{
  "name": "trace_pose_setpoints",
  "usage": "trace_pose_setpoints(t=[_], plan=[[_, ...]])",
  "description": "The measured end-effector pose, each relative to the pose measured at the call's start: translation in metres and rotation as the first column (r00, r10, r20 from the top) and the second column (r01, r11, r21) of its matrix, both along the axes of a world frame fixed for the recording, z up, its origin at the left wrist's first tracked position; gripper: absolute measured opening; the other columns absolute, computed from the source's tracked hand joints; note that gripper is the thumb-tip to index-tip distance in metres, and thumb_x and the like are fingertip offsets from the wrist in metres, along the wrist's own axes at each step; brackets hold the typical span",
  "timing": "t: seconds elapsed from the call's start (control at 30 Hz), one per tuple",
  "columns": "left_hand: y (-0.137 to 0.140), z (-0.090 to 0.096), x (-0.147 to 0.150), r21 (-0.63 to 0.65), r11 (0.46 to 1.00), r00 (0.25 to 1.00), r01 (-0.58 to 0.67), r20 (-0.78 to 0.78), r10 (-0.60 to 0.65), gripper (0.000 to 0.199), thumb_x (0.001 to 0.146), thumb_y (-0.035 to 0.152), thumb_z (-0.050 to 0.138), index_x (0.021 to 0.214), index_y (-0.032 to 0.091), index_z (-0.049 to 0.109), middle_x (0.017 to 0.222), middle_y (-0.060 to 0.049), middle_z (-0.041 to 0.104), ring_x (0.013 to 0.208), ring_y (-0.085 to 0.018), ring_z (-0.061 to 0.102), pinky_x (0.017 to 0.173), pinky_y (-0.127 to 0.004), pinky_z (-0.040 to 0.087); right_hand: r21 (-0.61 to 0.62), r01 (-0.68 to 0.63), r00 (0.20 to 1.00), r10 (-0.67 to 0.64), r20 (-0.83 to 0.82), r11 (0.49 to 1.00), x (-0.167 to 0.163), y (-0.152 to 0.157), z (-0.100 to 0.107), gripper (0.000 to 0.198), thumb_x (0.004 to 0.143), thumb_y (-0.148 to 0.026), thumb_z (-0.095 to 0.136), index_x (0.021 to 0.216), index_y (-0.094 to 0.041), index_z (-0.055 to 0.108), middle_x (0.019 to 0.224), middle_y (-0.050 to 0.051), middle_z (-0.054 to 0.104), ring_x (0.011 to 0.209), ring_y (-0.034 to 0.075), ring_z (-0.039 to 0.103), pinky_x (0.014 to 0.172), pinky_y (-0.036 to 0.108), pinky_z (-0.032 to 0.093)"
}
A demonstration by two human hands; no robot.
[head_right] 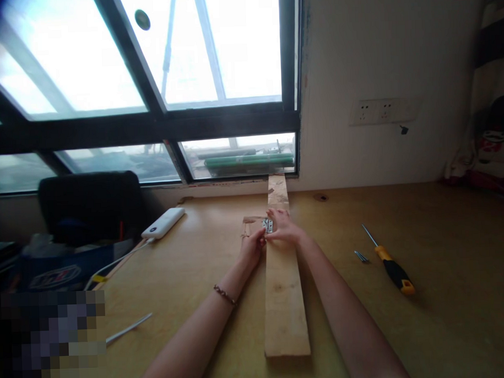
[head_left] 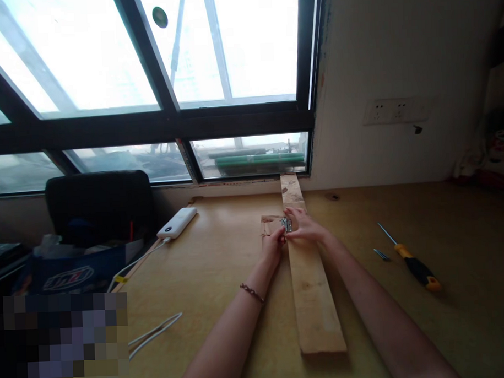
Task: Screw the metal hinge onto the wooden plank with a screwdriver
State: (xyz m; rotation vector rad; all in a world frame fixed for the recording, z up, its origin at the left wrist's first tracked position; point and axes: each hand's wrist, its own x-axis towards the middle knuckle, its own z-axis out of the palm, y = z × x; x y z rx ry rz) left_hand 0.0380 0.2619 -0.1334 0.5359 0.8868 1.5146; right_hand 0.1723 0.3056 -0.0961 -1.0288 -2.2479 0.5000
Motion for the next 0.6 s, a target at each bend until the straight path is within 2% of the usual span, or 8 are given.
trace_pose_setpoints(t=[0.1, 0.23, 0.37, 0.6], plan=[[0.0018, -0.0019, -0.0002, -0.003, 1.0, 1.0, -0.014, -0.004, 0.014, 0.022, 0.051, 0.019, 0.073, 0.058, 0.01, 0.054, 0.047, 0.004, 0.047, 0.04, -0.002, 0.035, 0.038, -0.015, 0.024, 0.052, 0.031, 0.998, -0.033, 0.045, 0.998, -0.0016, -0.0008, -0.0017, 0.085, 0.056, -0.041, 0.075, 0.13, -0.02, 0.039, 0.125, 0.008, 0.053, 0.12, 0.027, 0.038, 0.101, 0.041, 0.03], [0.0023, -0.0025, -0.0007, 0.041, 0.999, 1.0, -0.015, 0.0, 0.015, 0.023, 0.051, 0.019, 0.072, 0.059, 0.011, 0.052, 0.046, 0.006, 0.043, 0.038, -0.001, 0.031, 0.038, -0.016, 0.019, 0.089, 0.073, 0.996, -0.077, 0.043, 0.993, -0.0057, -0.0028, -0.0027, 0.082, 0.057, -0.041, 0.073, 0.129, -0.019, 0.04, 0.119, 0.008, 0.058, 0.117, 0.026, 0.041, 0.101, 0.041, 0.03], [0.0007, -0.0006, -0.001, 0.042, 0.999, 1.0, -0.004, -0.011, 0.005, 0.025, 0.051, 0.02, 0.072, 0.057, 0.012, 0.05, 0.045, 0.007, 0.041, 0.038, -0.001, 0.03, 0.038, -0.016, 0.018, 0.107, 0.103, 0.994, -0.107, 0.038, 0.989, -0.0059, -0.0034, -0.0035, 0.078, 0.058, -0.042, 0.072, 0.126, -0.017, 0.045, 0.122, 0.011, 0.055, 0.116, 0.026, 0.044, 0.101, 0.041, 0.028], [0.0008, -0.002, -0.0003, 0.056, 0.998, 1.0, 0.013, -0.012, -0.012, 0.027, 0.051, 0.021, 0.072, 0.054, 0.012, 0.047, 0.045, 0.007, 0.04, 0.039, -0.001, 0.028, 0.038, -0.016, 0.016, 0.095, 0.067, 0.996, -0.073, 0.055, 0.993, -0.006, -0.0035, -0.0007, 0.091, 0.055, -0.042, 0.073, 0.133, -0.017, 0.035, 0.124, 0.012, 0.054, 0.121, 0.028, 0.041, 0.104, 0.044, 0.024]])
